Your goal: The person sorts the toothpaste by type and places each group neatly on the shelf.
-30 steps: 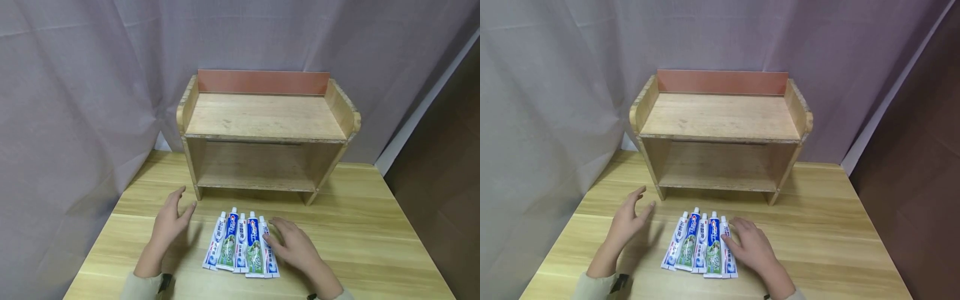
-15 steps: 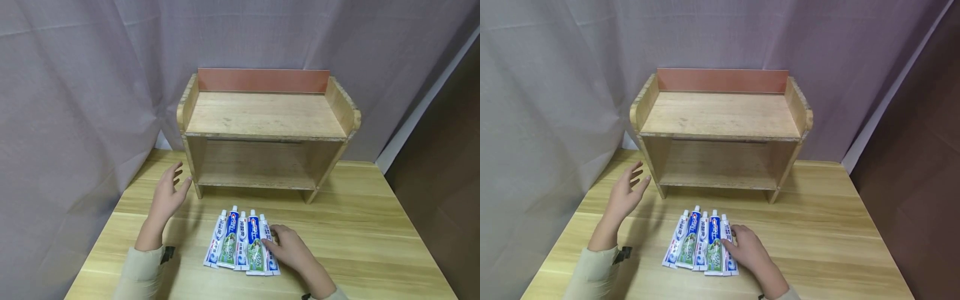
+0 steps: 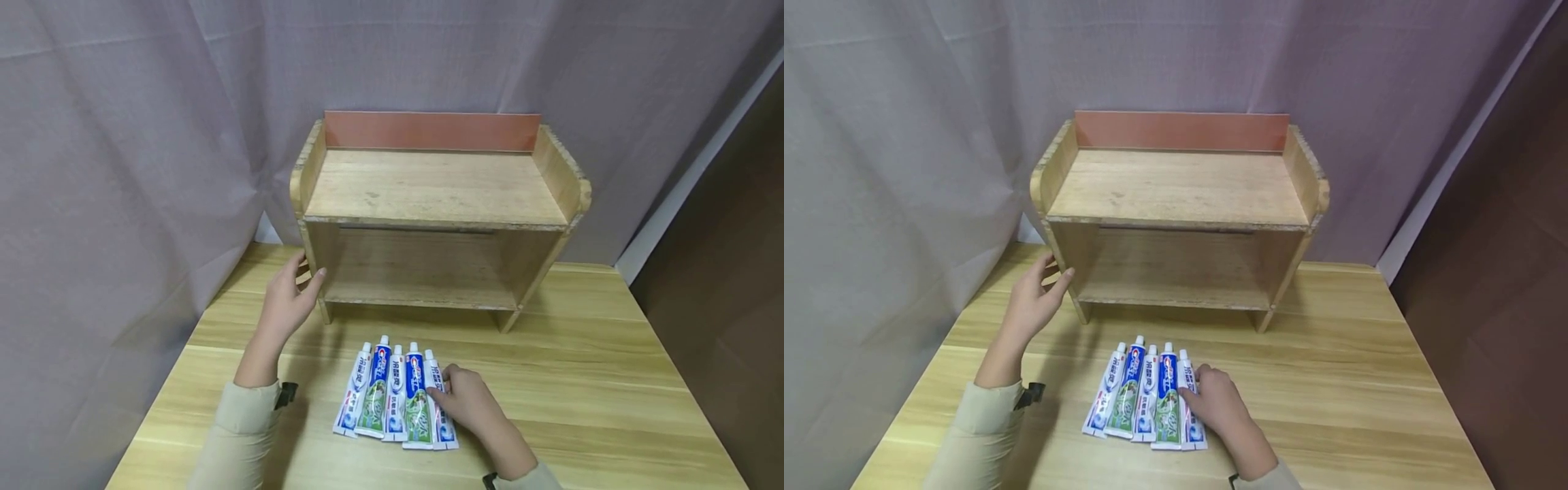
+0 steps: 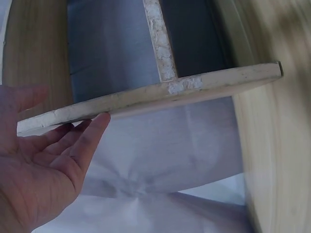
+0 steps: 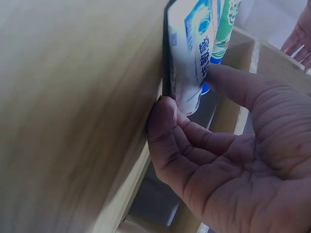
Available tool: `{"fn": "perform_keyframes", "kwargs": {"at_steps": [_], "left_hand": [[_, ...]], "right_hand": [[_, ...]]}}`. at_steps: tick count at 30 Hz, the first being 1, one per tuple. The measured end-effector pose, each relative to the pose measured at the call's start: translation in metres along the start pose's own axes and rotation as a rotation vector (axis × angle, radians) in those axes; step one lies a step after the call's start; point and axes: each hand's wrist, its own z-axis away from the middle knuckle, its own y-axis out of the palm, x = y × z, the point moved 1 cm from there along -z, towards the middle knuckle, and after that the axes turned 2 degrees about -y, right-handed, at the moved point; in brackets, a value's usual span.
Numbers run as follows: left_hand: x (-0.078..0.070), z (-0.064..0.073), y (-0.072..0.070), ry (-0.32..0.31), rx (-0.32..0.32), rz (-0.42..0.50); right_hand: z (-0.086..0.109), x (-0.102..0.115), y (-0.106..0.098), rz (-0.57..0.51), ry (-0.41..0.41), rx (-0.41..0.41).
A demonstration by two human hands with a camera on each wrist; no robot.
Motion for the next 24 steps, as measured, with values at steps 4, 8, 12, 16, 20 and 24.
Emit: {"fn": "perform_keyframes", "kwargs": {"at_steps": [4,8,12,16,20,24], "left_hand": [[0.0,-0.004,-0.001,0.001,-0.009,-0.012],[0.0,-0.008,0.0,0.006,-0.014,-0.027],[0.0,-0.011,0.0,-0.001,-0.023,-0.057],[-0.001,-0.013,0.001,-0.02,-0.028,-0.069],[0.0,-0.015,0.002,-0.038,-0.025,-0.079],[0.001,-0.016,0.003,-0.044,-0.026,-0.089]], "right_hand": [[-0.001,0.0,0.0,0.012,0.009,0.0],[-0.001,0.0,0.0,0.018,0.016,0.005],[-0.002,0.0,0.0,0.014,0.019,0.012],[-0.002,-0.001,0.0,0.015,0.013,0.007],[-0.003,-0.001,-0.001,0.016,0.015,0.009],[-0.003,0.0,-0.001,0.007,0.023,0.015]]}}
